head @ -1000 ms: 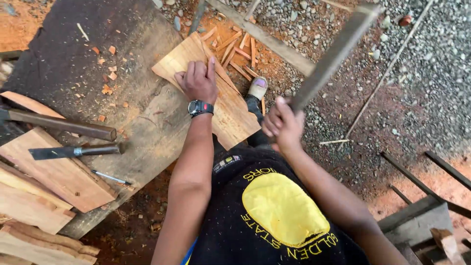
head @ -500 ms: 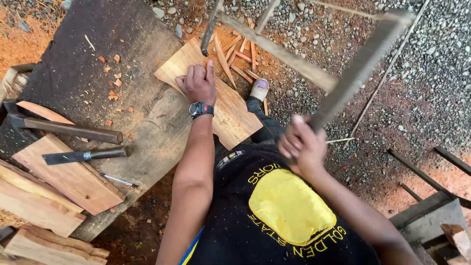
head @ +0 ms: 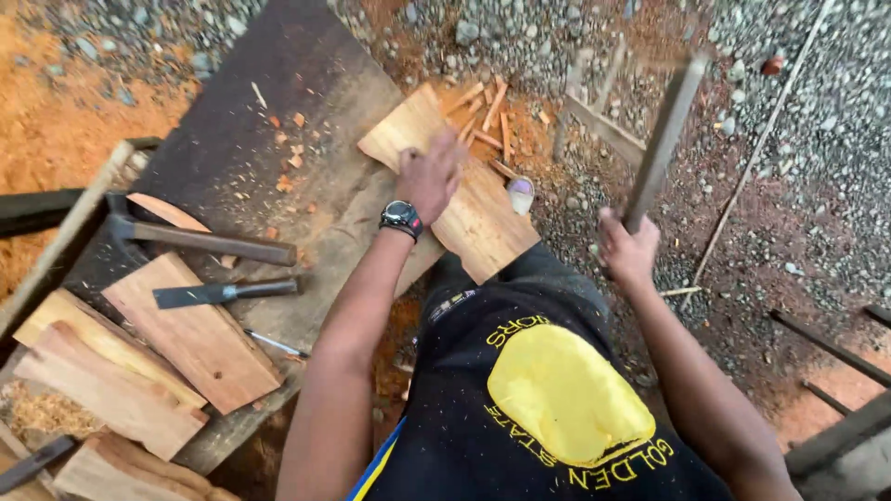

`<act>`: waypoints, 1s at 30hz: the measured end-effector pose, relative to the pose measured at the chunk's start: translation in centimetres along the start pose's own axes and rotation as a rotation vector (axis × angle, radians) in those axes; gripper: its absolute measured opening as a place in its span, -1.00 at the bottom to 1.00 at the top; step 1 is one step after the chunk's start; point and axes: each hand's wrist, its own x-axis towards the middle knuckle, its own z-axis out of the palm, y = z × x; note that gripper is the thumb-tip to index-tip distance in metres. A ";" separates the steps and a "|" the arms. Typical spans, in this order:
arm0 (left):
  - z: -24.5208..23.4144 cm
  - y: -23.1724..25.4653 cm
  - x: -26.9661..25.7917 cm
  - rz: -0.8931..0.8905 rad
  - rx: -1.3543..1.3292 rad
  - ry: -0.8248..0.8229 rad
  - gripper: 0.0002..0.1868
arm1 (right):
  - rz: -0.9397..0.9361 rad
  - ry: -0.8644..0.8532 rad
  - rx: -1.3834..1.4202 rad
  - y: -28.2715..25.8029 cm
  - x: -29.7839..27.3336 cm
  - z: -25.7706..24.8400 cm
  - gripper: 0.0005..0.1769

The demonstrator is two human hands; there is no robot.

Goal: Shaping and organizing wood planks using a hammer, chisel, and saw on a workbench.

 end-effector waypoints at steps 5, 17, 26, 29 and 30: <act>-6.1 -1.4 -0.3 0.155 0.074 -0.379 0.30 | -0.008 0.091 -0.138 -0.1 -5.6 -2.8 -0.65; -4.4 -5.8 -7.3 0.058 -0.036 -0.315 0.68 | 0.039 0.402 0.070 5.9 -12.8 -6.0 -0.51; -4.8 -0.7 -16.6 -0.332 -0.297 -0.077 0.51 | 0.062 0.231 -0.060 0.1 -9.0 -2.9 -0.51; -4.3 1.0 -20.5 -0.502 -0.359 0.010 0.49 | 0.041 0.089 -0.170 -2.9 -4.8 -1.3 -0.49; -4.2 1.5 -21.5 -0.577 -0.369 0.060 0.51 | 0.024 0.015 -0.195 -4.0 -2.3 -0.1 -0.48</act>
